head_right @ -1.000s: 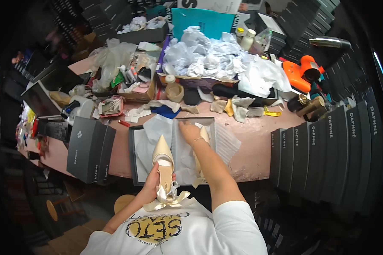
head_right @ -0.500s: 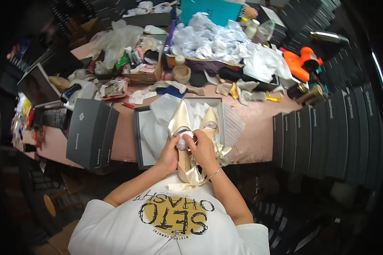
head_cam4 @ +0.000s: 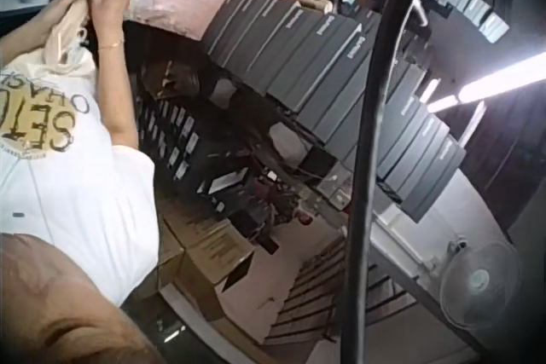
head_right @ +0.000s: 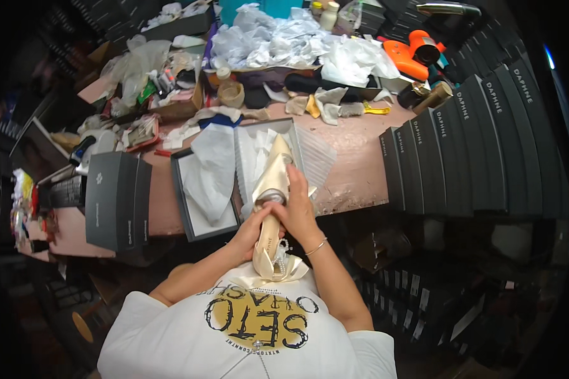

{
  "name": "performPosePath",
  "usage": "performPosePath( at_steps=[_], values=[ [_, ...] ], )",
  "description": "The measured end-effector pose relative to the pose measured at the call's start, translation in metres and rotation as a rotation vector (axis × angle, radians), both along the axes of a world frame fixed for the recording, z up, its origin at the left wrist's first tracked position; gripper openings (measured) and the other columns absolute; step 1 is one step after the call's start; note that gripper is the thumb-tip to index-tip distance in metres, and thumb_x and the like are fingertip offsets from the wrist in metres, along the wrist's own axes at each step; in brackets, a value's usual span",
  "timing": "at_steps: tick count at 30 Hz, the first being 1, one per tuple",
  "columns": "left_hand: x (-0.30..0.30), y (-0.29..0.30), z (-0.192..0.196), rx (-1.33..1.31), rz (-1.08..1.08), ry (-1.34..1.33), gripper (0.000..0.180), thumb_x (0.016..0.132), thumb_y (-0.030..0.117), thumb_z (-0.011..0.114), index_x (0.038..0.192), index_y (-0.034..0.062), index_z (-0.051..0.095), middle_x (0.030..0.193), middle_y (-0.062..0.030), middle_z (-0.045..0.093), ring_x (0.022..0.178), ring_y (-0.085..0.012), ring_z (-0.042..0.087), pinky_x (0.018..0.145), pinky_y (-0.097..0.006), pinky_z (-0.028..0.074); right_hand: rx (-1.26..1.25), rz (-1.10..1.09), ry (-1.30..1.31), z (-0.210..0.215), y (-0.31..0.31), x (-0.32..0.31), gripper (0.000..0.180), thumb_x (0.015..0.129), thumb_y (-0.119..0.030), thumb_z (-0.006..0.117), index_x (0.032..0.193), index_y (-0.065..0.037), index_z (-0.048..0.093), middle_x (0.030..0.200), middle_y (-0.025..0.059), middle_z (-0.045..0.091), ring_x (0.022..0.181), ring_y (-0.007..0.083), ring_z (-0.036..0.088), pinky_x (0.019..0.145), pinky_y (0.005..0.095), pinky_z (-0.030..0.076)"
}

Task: Packing cream-colored high-heeled shoes into boxes with protective paper.

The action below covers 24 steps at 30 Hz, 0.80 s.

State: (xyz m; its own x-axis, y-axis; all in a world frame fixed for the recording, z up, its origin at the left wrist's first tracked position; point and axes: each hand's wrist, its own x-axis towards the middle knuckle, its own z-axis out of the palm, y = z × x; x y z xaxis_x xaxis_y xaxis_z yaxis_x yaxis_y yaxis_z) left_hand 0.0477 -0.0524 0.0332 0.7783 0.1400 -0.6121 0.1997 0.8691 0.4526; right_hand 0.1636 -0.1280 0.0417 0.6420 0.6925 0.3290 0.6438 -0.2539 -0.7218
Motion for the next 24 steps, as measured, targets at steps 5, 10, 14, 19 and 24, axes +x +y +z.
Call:
performPosePath(
  at_steps=[5,10,14,19,24],
  values=[
    [0.025,-0.03,0.019,0.125,-0.027,-0.082,0.021,0.086,0.013,0.045,0.085,-0.0023,0.059,0.07,-0.0088,0.062,0.059,-0.0157,0.06,0.055,-0.027,0.05,0.027,0.154,0.039,0.001,-0.01,0.032,0.067,0.076,-0.011,0.067,0.136,-0.006,0.039,0.104,0.022,0.057,0.093,0.0378,0.057,0.077,0.0402,0.047],
    [0.032,-0.016,0.033,0.304,-0.019,-0.307,0.03,0.085,0.014,0.043,0.109,-0.001,0.053,0.08,-0.0145,0.062,0.067,-0.0197,0.062,0.062,-0.032,0.052,0.136,0.443,0.214,0.076,-0.019,0.057,0.075,0.074,-0.014,0.072,0.139,-0.011,0.035,0.12,0.0177,0.053,0.099,0.0309,0.058,0.08,0.0362,0.047],
    [0.024,-0.004,0.064,0.225,0.12,-0.447,0.044,0.087,0.021,0.053,0.122,-0.0034,0.046,0.108,-0.0208,0.059,0.073,-0.0207,0.062,0.067,-0.032,0.054,0.129,0.411,0.181,0.064,-0.064,0.064,0.073,0.076,-0.003,0.069,0.139,-0.005,0.033,0.135,0.0154,0.041,0.102,0.0226,0.056,0.08,0.0312,0.048],
    [0.02,-0.006,0.061,0.283,0.085,-0.518,0.047,0.088,0.025,0.052,0.125,-0.0038,0.044,0.111,-0.0239,0.057,0.08,-0.0251,0.063,0.072,-0.036,0.054,0.078,0.328,-0.004,0.022,-0.102,0.04,0.068,0.074,0.002,0.069,0.135,-0.003,0.038,0.135,0.0199,0.039,0.106,0.0282,0.055,0.084,0.034,0.048],
    [0.064,-0.053,0.021,-0.021,0.23,-0.225,0.046,0.097,0.036,0.039,0.123,-0.0008,0.047,0.11,-0.0133,0.058,0.094,-0.0208,0.059,0.088,-0.033,0.047,0.057,0.289,-0.387,-0.001,-0.099,0.03,0.047,0.075,-0.009,0.064,0.121,-0.02,0.059,0.143,0.017,0.029,0.13,0.0407,0.03,0.105,0.0523,0.028]
  ],
)
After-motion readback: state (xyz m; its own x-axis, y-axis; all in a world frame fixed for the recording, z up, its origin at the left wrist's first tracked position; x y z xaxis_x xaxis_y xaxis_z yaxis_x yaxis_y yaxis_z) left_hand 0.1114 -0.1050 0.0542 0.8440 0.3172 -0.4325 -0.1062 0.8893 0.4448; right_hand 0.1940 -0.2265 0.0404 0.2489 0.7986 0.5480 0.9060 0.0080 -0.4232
